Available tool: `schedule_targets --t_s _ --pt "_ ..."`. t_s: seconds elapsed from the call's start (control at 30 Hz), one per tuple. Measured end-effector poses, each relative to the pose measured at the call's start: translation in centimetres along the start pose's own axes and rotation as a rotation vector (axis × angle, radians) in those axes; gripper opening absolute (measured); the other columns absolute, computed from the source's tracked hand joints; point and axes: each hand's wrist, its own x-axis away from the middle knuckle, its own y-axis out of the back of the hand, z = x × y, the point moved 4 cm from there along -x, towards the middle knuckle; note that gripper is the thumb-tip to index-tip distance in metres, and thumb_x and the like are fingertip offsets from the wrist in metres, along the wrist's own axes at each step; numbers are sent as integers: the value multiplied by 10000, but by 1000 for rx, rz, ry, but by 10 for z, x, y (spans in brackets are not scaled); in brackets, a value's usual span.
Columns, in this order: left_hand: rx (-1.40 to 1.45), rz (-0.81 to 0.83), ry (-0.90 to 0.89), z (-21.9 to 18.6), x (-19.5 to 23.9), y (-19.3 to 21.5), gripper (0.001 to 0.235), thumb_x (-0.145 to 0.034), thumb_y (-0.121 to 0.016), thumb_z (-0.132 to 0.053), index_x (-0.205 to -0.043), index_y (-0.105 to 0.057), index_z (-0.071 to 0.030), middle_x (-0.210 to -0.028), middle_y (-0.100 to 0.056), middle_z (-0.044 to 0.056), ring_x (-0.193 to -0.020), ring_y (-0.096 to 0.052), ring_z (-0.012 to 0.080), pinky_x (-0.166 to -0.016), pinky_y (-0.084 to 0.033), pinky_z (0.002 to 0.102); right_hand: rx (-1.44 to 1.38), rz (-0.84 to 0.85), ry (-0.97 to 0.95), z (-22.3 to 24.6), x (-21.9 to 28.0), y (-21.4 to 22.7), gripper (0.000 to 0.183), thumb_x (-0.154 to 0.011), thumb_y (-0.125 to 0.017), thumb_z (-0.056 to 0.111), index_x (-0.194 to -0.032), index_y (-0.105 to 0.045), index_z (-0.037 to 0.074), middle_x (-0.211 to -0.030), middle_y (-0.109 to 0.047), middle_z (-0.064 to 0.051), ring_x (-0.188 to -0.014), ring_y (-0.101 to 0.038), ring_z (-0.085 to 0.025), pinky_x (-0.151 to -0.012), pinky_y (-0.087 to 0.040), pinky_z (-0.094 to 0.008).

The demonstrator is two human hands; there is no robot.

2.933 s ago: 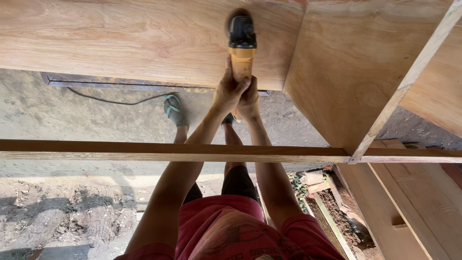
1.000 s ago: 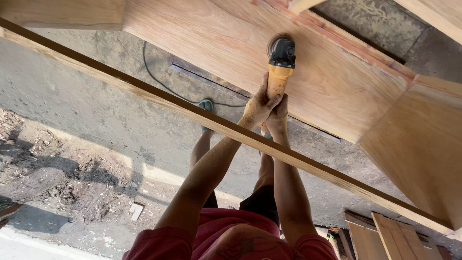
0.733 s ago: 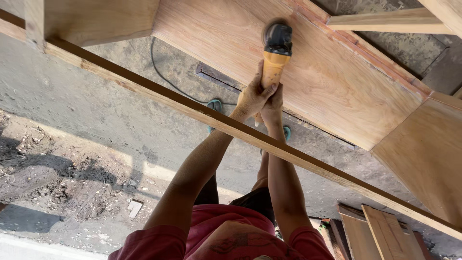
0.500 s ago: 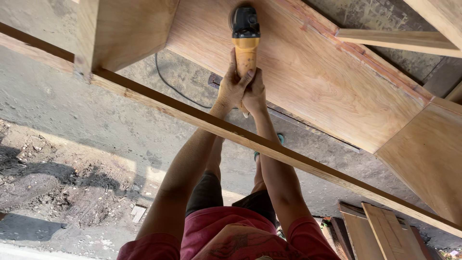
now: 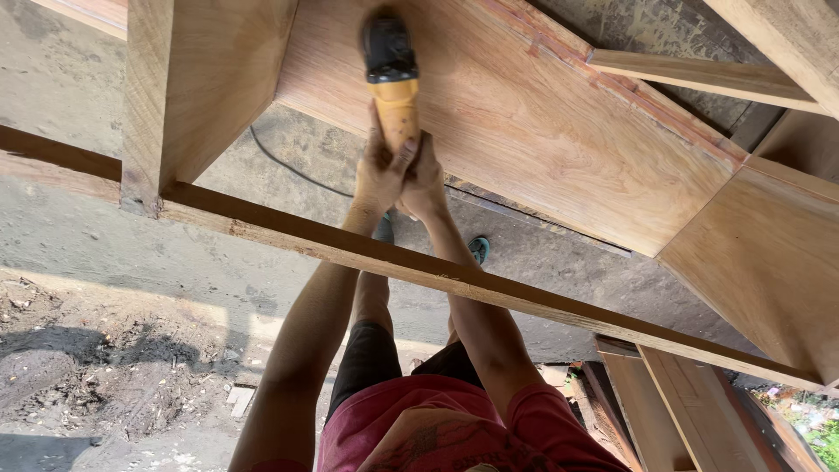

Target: The person uses an electric sander to smooth the surface of a wooden structure. They move the sander across different sections of the wood, including edges and flat panels, while standing on a concrete floor.

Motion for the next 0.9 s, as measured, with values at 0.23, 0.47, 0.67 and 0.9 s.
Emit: schedule_targets --t_s 0.23,0.47,0.67,0.9 --pt "-398 141 45 1 12 -65 909 -1031 -537 -499 -1637 25 -119 -1296 -682 228 -1005 -748 305 -811 -638 382 -42 -194 401 -38 20 50 349 -1096 -566 196 -1321 -381 4 -1159 -653 -233 -947 -734 -298 -762 -702 -422" --pt "165 -40 61 -15 10 -27 920 -1071 -651 -283 -1686 11 -115 -1264 -672 214 -1061 -707 216 -883 -629 316 30 -48 258 0 -2 43 444 -1000 -638 208 -1322 -357 90 -1077 -751 -251 -902 -770 -384 -736 -653 -500" --pt "-116 -24 219 0 16 -78 973 -979 -621 -412 -1646 30 -134 -1234 -687 187 -1046 -742 220 -869 -654 305 -11 -94 250 -12 23 88 480 -983 -666 256 -1297 -337 100 -1055 -760 -229 -862 -788 -368 -706 -677 -459" --pt "-79 126 36 11 25 -146 966 -1059 -635 -411 -1648 66 -105 -1478 -543 247 -1320 -621 299 -1073 -569 381 -38 -190 188 -59 42 139 445 -1022 -654 300 -1276 -373 68 -1046 -745 -237 -860 -793 -345 -665 -671 -458"
